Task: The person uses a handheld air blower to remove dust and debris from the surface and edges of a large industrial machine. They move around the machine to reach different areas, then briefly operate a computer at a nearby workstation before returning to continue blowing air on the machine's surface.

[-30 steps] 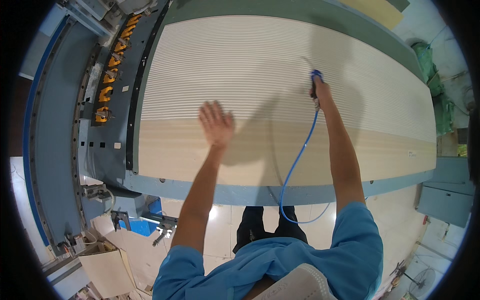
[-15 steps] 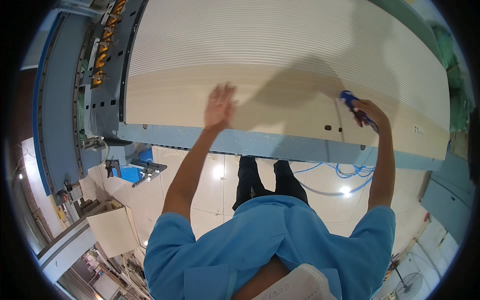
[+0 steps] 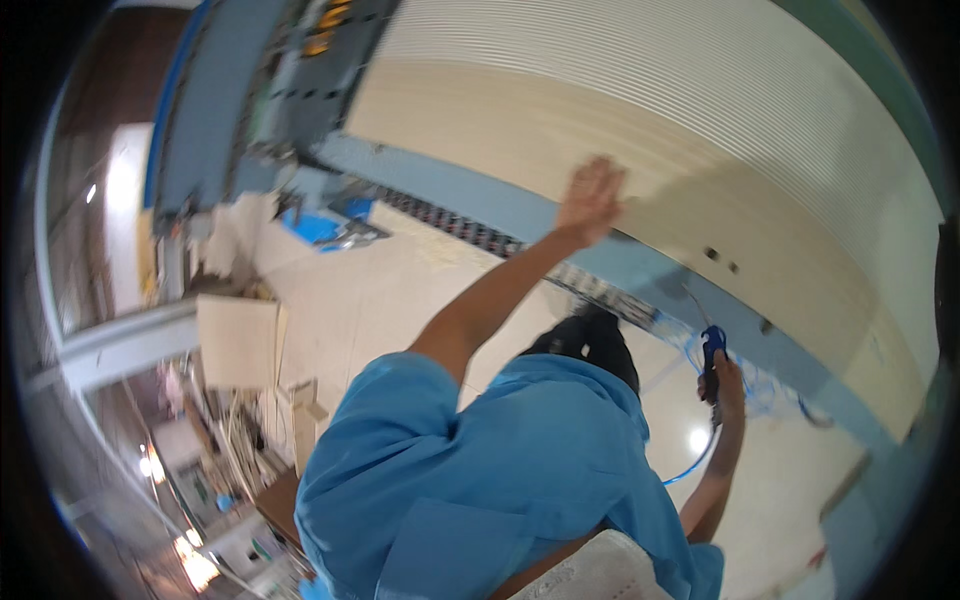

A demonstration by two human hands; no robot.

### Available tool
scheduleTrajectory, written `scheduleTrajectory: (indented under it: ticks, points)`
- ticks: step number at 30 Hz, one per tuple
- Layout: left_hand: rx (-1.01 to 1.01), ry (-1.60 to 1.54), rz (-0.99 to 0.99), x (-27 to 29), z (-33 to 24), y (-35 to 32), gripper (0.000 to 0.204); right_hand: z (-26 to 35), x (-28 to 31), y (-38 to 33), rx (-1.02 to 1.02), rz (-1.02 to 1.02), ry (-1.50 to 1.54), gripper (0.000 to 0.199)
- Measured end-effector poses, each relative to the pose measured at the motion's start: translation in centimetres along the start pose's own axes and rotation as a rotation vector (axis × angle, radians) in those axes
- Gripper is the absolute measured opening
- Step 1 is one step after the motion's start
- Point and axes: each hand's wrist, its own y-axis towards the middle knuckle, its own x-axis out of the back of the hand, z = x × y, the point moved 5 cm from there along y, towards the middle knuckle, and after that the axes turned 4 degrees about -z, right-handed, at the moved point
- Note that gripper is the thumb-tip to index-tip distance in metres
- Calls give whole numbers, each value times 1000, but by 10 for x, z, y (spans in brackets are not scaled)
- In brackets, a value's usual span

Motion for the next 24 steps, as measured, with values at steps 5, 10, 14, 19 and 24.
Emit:
scheduleTrajectory:
  ticks: [5, 10, 14, 19, 24]
  points:
    - [-56, -105, -133, -8, 65, -1, 57, 0, -182, 28, 80, 255, 14, 37]
    - [91, -3, -272, -25, 157, -21, 54, 4, -202, 19, 374, -214, -451, 39]
    - [156, 114, -154, -20, 135, -26, 62, -45, -56, -17, 116, -680, -765, 36]
    - [-110, 120, -74, -40, 13, 15, 64, -78, 126, -60, -128, -1182, -748, 31]
    - [-276, 86, -37, -88, -134, 63, 68, -98, 253, -92, 50, -1415, -151, 42]
